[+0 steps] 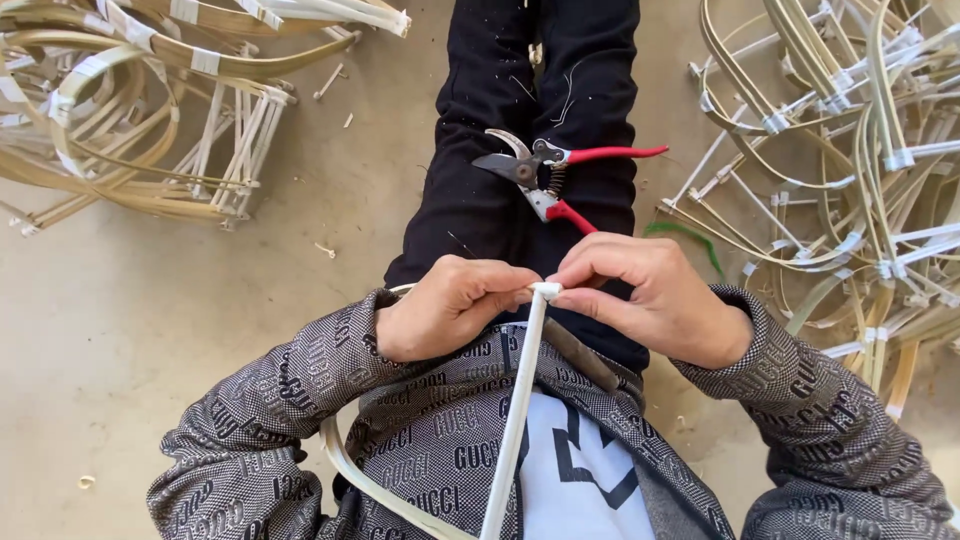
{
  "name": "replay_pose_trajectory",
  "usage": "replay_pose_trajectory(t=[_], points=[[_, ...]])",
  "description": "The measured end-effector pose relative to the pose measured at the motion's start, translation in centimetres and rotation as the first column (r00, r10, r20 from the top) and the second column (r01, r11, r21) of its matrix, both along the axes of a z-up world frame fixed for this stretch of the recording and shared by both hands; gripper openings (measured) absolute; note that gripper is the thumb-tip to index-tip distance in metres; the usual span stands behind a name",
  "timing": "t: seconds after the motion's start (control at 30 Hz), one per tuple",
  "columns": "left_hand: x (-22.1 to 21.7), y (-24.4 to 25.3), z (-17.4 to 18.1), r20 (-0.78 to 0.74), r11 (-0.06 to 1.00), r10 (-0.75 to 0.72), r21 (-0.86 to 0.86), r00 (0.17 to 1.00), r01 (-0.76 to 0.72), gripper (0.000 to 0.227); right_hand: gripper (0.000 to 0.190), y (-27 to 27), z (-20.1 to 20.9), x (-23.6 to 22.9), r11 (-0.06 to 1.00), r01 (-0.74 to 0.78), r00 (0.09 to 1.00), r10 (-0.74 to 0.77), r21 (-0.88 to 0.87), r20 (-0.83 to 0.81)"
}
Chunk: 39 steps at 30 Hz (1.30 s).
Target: Cutting and assembling components of small bamboo or wood frames, possibly for furniture or decorative use.
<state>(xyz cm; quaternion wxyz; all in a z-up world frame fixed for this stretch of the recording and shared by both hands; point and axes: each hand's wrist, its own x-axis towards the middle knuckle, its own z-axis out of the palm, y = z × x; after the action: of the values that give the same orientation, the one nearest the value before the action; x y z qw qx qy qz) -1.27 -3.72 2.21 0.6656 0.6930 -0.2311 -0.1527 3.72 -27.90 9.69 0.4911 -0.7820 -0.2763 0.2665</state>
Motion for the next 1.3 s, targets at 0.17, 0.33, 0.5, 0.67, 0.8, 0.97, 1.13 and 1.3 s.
replay_pose_trajectory(t=[0.17,0.33,0.5,0.67,0.8,0.97,1.13,1.3], points=[[0.5,-0.8,-1.5,-0.044,1.000,0.014,0.014,0.999,-0.013,0.021,0.011,-0.1,-1.1,0.6,0.997,0.007,0.992,0.003,-0.074,0.128],[4.9,0.4,-3.6,-0.319,0.865,0.336,-0.268,0.886,-0.425,0.031,0.030,0.1,-3.5,3.7,0.892,0.373,0.880,-0.253,0.255,-0.401],[6.3,7.0,-1.7,-0.281,0.683,0.577,-0.349,0.767,-0.642,0.035,0.042,-0.8,-3.3,3.3,0.930,0.268,0.879,-0.129,0.251,-0.459],[4.6,6.4,3.5,-0.346,0.536,0.523,-0.577,0.779,-0.616,0.034,0.050,-0.6,-4.3,2.9,0.911,0.345,0.873,-0.221,0.228,-0.435],[2.3,4.4,9.3,-0.507,0.714,0.306,-0.437,0.805,-0.547,0.051,0.041,-0.7,-6.1,3.2,0.869,0.468,0.861,-0.407,0.162,-0.305],[1.5,3.1,9.9,-0.304,0.934,0.040,-0.327,0.952,-0.144,0.037,0.030,-1.5,-8.4,3.2,0.825,0.518,0.849,-0.462,0.228,-0.256],[0.9,2.4,7.9,-0.310,0.951,-0.092,-0.310,0.946,-0.009,0.025,0.034,-1.1,-7.8,3.0,0.848,0.445,0.896,-0.426,0.287,-0.127],[1.0,2.4,7.1,-0.322,0.936,-0.196,-0.344,0.926,0.078,0.022,0.042,-1.4,-7.9,3.7,0.816,0.424,0.880,-0.268,0.394,-0.392]])
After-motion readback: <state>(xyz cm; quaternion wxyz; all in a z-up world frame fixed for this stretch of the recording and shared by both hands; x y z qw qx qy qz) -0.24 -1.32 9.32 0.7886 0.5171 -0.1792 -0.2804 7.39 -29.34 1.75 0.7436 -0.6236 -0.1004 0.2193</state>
